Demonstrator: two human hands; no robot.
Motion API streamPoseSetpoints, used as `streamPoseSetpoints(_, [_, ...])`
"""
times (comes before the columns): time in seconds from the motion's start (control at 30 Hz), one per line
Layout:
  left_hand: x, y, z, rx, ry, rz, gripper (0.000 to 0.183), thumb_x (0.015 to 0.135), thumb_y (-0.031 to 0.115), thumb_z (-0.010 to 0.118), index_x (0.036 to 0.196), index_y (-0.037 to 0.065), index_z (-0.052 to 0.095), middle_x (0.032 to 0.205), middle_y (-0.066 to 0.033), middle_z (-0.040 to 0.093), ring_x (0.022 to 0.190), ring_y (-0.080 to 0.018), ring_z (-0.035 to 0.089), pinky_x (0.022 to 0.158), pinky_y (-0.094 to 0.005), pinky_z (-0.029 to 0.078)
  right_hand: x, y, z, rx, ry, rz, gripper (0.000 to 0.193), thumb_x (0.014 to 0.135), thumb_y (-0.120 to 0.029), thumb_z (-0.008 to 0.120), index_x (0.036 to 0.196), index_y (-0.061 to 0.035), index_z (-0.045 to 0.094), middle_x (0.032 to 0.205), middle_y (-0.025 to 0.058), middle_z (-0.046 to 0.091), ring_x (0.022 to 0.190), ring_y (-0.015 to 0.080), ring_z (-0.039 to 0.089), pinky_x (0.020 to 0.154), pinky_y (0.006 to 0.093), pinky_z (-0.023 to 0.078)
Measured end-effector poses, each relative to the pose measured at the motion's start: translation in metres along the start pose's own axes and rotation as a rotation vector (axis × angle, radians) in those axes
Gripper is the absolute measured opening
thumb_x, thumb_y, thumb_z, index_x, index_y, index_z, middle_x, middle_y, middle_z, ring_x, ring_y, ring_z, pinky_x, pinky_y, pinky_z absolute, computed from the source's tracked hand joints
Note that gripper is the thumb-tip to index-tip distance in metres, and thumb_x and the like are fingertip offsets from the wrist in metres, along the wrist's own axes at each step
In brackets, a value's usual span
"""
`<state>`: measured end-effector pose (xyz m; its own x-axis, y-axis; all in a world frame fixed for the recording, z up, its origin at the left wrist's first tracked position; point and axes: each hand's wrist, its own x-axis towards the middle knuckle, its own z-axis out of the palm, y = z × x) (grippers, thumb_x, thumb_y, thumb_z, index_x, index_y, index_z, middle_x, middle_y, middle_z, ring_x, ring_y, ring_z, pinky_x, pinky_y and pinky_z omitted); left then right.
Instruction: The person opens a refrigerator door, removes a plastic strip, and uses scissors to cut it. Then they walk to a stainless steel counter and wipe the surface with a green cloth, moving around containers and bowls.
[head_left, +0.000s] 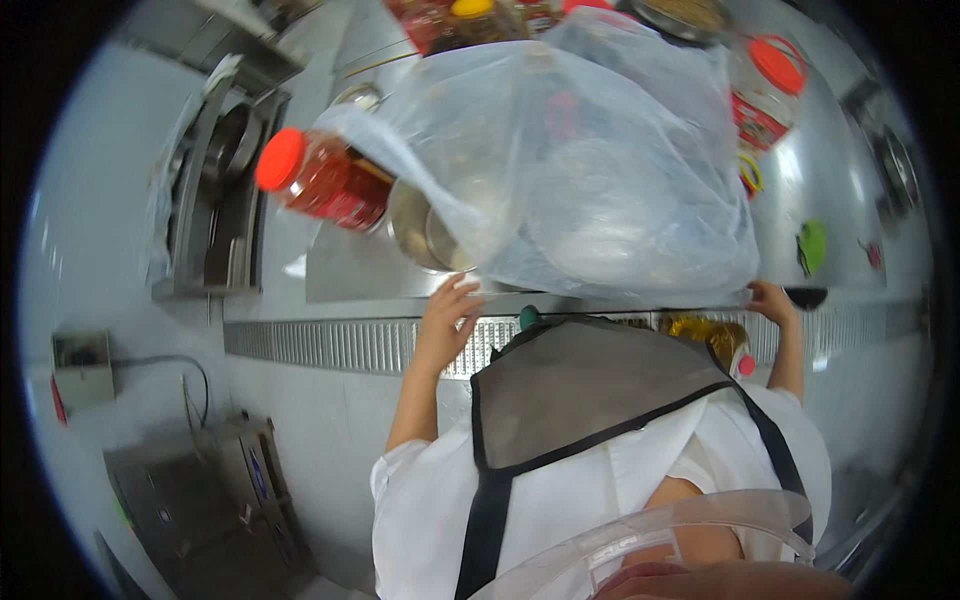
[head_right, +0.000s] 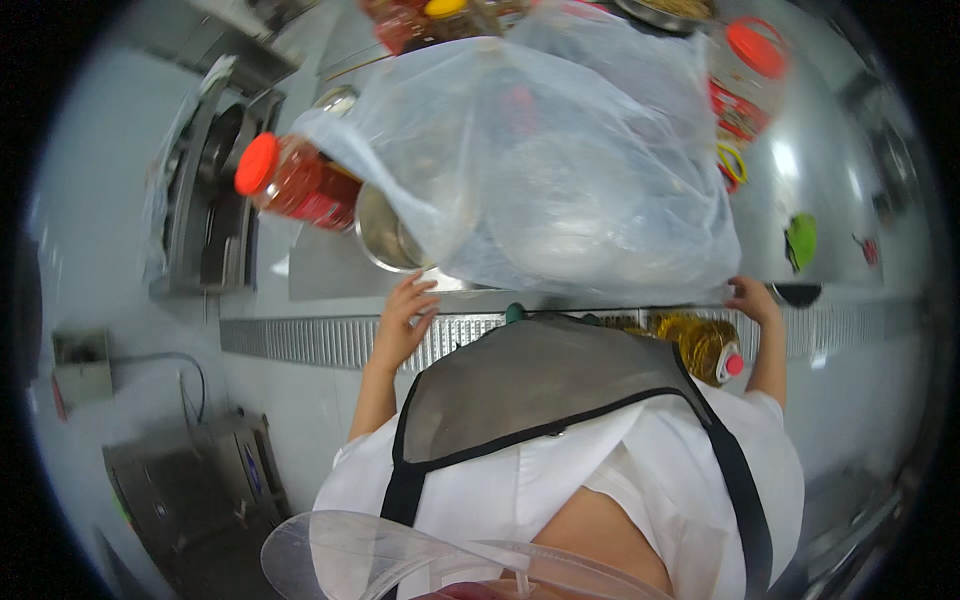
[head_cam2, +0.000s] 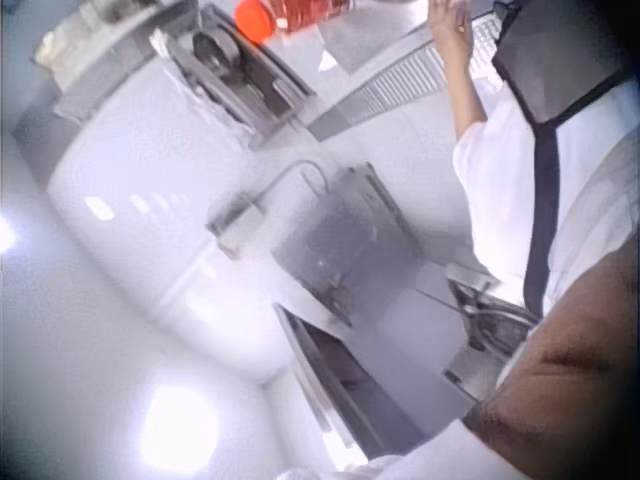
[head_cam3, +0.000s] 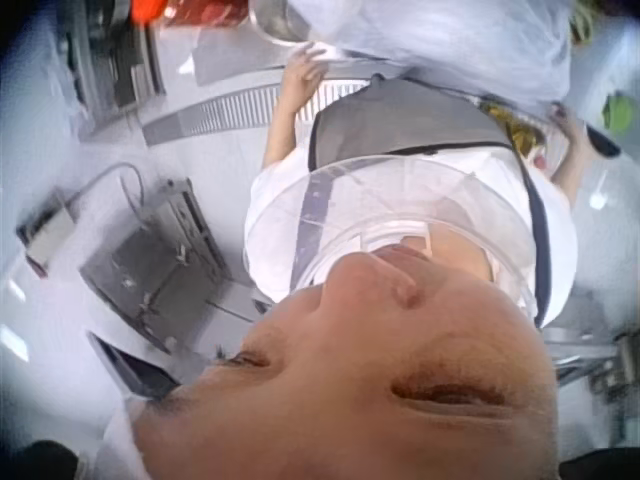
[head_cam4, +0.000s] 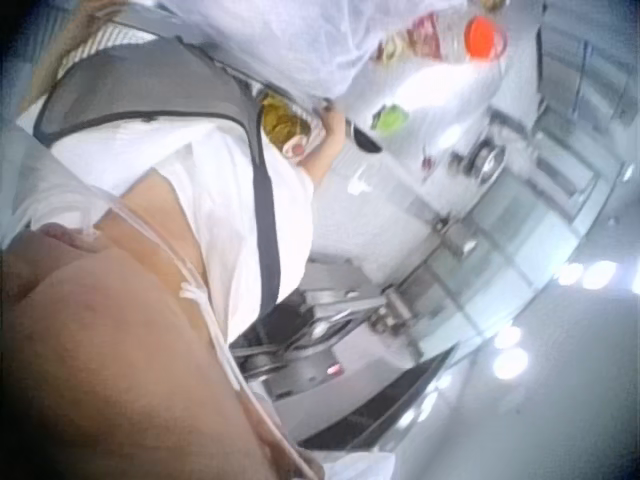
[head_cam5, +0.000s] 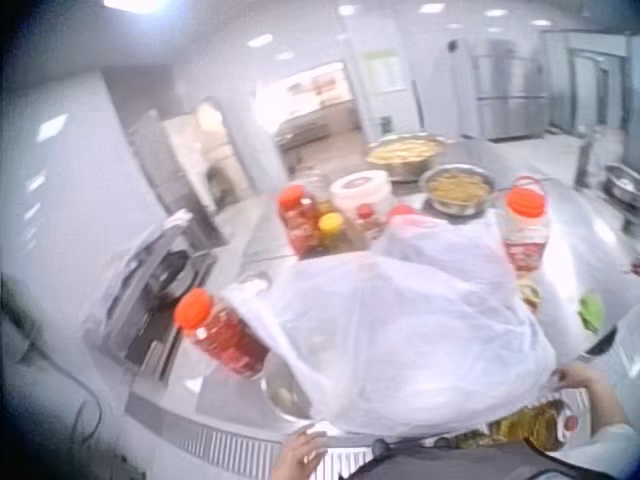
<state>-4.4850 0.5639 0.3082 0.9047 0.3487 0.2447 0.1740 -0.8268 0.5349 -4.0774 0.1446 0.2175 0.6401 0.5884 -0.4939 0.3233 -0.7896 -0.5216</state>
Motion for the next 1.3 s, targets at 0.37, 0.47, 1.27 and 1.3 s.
streamPoseSetpoints(0.37, [0.043,-0.183,-0.2,-0.064,0.799,-0.409,0.017,0.078,0.013,0.055,0.086,-0.001,0.059,0.081,-0.0076,0.06,0.074,-0.0149,0.056,0.065,-0.0261,0.042,-0.037,-0.331,-0.039,-0.03,0.433,-0.809,0.03,0.072,-0.011,0.061,0.1,-0.0029,0.053,0.085,0.0046,0.058,0.074,0.0137,0.053,0.063,0.0229,0.04])
streamPoseSetpoints(0.47, [0.063,-0.259,-0.242,-0.301,0.793,-0.423,0.018,0.078,0.014,0.054,0.088,-0.001,0.058,0.08,-0.0062,0.06,0.072,-0.0127,0.056,0.061,-0.024,0.041,-0.019,-0.447,0.022,0.042,0.1,-0.954,0.031,0.073,-0.013,0.06,0.102,-0.0037,0.053,0.09,0.0046,0.058,0.074,0.0131,0.054,0.061,0.0231,0.041])
streamPoseSetpoints(1.27, [0.079,-0.413,-0.332,-0.559,0.57,-0.114,0.012,0.075,0.008,0.057,0.085,0.001,0.057,0.079,-0.0009,0.054,0.074,-0.0086,0.048,0.069,-0.0197,0.037,0.022,-0.663,0.109,0.401,0.294,-0.987,0.03,0.077,-0.015,0.058,0.103,-0.0006,0.052,0.085,0.0003,0.054,0.076,0.0068,0.048,0.066,0.0226,0.04])
streamPoseSetpoints(1.3, [0.06,-0.405,-0.337,-0.511,0.618,-0.105,0.011,0.076,0.008,0.057,0.084,0.001,0.056,0.078,-0.0005,0.053,0.074,-0.0083,0.048,0.069,-0.0191,0.037,0.011,-0.656,0.113,0.368,0.255,-1.03,0.028,0.078,-0.013,0.057,0.103,-0.001,0.053,0.085,-0.0004,0.053,0.076,0.0067,0.049,0.067,0.0231,0.041])
